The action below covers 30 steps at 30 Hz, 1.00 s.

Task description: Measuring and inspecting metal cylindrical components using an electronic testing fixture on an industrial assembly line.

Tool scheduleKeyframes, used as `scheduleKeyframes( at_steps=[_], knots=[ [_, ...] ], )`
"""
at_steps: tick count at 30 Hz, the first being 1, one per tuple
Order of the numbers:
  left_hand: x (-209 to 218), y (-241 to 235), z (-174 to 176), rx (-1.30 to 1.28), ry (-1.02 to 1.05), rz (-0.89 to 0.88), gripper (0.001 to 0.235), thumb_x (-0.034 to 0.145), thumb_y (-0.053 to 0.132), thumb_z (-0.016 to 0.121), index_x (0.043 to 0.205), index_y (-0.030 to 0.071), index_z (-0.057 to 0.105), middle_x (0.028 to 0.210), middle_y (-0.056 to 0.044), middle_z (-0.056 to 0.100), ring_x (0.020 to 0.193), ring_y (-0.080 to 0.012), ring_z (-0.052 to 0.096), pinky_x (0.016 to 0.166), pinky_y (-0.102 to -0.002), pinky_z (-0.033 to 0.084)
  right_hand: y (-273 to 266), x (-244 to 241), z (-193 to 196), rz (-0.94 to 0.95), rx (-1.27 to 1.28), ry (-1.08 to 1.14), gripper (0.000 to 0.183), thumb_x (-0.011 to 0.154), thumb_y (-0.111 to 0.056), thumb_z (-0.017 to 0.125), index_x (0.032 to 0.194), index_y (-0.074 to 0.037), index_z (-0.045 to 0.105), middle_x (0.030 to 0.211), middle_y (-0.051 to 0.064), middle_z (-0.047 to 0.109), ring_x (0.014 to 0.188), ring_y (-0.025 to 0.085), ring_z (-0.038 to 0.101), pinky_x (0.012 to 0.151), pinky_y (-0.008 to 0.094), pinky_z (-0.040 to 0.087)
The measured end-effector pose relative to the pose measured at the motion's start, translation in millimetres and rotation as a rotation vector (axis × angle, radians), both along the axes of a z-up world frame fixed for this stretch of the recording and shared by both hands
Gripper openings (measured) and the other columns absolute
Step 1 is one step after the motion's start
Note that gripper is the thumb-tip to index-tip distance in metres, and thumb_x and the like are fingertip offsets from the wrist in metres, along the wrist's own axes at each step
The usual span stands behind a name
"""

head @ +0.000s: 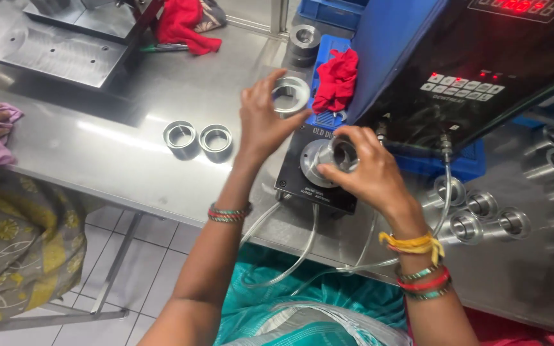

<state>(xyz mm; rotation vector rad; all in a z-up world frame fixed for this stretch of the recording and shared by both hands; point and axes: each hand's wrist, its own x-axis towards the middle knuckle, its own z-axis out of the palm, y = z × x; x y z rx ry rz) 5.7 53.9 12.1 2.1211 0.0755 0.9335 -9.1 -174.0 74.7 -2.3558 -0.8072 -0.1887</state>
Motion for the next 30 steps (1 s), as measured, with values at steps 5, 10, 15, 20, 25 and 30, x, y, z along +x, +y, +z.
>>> scheduleKeyframes(
  at_steps=[5,10,15,20,25,30],
  knots=[
    [0,38,-52,0.142,0.298,0.059,0.08,0.062,0.036,0.095,0.131,0.013,0.062,0.118,-0.011,0.067,0.11,-0.0361,0.055,0.087,-0.049,0.047,28,7,1,-0.026,-0.211,0.064,0.065,0.077,-0.044,0.08,0.13,-0.015,0.058,0.116,0.013,0.061,0.105,0.038,0.066,0.088,0.05,0.054],
    [2,30,-84,0.213,0.48,-0.024,0.061,0.065,0.034,0.092,0.116,0.012,0.066,0.119,-0.01,0.066,0.109,-0.0346,0.057,0.091,-0.045,0.051,33,2,-28,-0.052,-0.299,-0.038,0.067,0.083,-0.045,0.078,0.135,-0.011,0.054,0.118,0.02,0.057,0.105,0.042,0.065,0.085,0.052,0.055],
    [17,29,-98,0.278,0.236,-0.011,0.058,0.061,0.022,0.087,0.112,0.004,0.067,0.129,-0.018,0.058,0.104,-0.0377,0.057,0.085,-0.045,0.052,15,-12,-27,-0.014,-0.253,-0.077,0.078,0.083,-0.045,0.077,0.144,-0.006,0.047,0.118,0.024,0.056,0.103,0.045,0.066,0.082,0.052,0.056],
    [46,29,-120,0.392,0.243,0.06,0.028,0.089,0.002,0.057,0.11,0.009,0.074,0.116,-0.006,0.07,0.098,-0.0319,0.066,0.081,-0.043,0.055,-21,-41,-16,-0.04,-0.141,0.039,0.061,0.088,-0.039,0.073,0.138,-0.01,0.055,0.132,0.014,0.06,0.095,0.035,0.07,0.079,0.048,0.057],
    [57,25,-108,0.347,0.203,0.094,0.027,0.09,0.003,0.055,0.109,0.008,0.074,0.116,-0.007,0.073,0.095,-0.0332,0.071,0.08,-0.043,0.056,-53,-69,-1,-0.146,-0.119,0.233,0.048,0.086,-0.033,0.071,0.129,-0.011,0.065,0.115,0.007,0.068,0.074,0.021,0.069,0.063,0.036,0.058],
    [60,30,-117,0.302,0.174,0.082,0.036,0.087,-0.001,0.054,0.115,0.008,0.074,0.124,-0.009,0.071,0.096,-0.0363,0.067,0.083,-0.046,0.053,-99,-89,-21,-0.282,-0.062,0.306,0.04,0.084,-0.027,0.075,0.119,-0.011,0.072,0.101,0.006,0.073,0.074,0.014,0.069,0.054,0.031,0.057]
  ],
)
